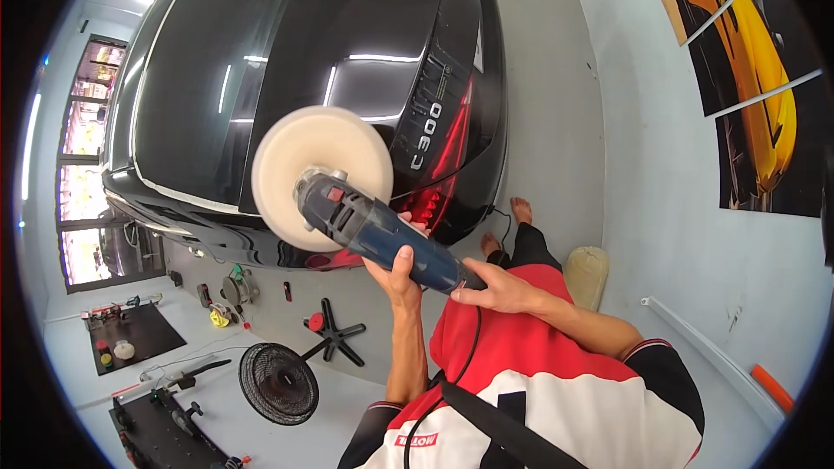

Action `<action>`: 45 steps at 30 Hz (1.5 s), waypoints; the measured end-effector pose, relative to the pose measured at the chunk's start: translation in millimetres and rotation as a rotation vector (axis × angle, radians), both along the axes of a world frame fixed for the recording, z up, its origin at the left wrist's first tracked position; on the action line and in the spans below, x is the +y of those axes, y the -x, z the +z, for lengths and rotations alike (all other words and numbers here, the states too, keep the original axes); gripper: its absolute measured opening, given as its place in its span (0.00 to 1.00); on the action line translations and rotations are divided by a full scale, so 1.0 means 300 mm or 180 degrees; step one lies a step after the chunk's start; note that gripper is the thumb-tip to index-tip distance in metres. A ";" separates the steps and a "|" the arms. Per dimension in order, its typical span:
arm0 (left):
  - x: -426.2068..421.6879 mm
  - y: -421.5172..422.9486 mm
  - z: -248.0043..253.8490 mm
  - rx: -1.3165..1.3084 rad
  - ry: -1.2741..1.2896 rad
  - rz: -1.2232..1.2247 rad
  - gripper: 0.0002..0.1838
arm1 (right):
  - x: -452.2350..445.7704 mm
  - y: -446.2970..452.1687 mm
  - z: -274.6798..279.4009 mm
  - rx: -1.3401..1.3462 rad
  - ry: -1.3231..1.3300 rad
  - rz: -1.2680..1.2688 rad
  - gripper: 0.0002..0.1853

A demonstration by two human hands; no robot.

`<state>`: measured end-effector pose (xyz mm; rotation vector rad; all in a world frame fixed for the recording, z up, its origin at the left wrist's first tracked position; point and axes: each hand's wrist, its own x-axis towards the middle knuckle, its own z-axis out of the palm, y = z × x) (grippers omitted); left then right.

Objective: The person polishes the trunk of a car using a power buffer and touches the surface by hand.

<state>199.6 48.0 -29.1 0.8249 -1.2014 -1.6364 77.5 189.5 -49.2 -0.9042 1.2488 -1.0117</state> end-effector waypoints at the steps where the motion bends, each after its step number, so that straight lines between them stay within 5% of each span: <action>1: 0.006 -0.009 -0.006 0.0026 0.0030 -0.0033 0.38 | 0.005 -0.007 -0.009 -0.0124 0.0031 0.0043 0.29; 5: 0.031 -0.018 0.002 -0.0365 0.0172 0.0060 0.38 | 0.021 -0.016 -0.075 -0.0892 -0.0216 0.0126 0.34; 12: 0.046 0.012 -0.103 -0.0770 0.0342 -0.0151 0.36 | 0.021 -0.071 -0.229 -0.0598 -0.0115 0.0023 0.45; 13: 0.033 0.008 -0.126 -0.0620 0.0182 -0.0375 0.44 | 0.012 -0.078 -0.249 -0.0519 -0.0022 -0.0271 0.43; 21: -0.041 0.009 -0.283 -0.1692 0.0487 -0.0328 0.55 | -0.119 -0.176 -0.530 -0.1358 0.0280 -0.0628 0.45; 30: 0.017 -0.123 -0.312 -0.2267 0.0461 -0.0546 0.48 | -0.147 -0.269 -0.613 -0.1978 0.0154 0.0120 0.40; 35: -0.059 -0.034 -0.321 -0.2329 0.0708 -0.0676 0.49 | -0.211 -0.232 -0.652 -0.1874 0.0442 -0.0104 0.22; 38: -0.081 -0.039 -0.315 -0.2567 0.1104 -0.0667 0.48 | -0.237 -0.245 -0.627 -0.2006 0.0501 -0.0063 0.22; 45: 0.021 -0.204 -0.328 -0.2432 0.0564 -0.0719 0.48 | -0.156 -0.340 -0.646 -0.2069 0.0243 0.0463 0.20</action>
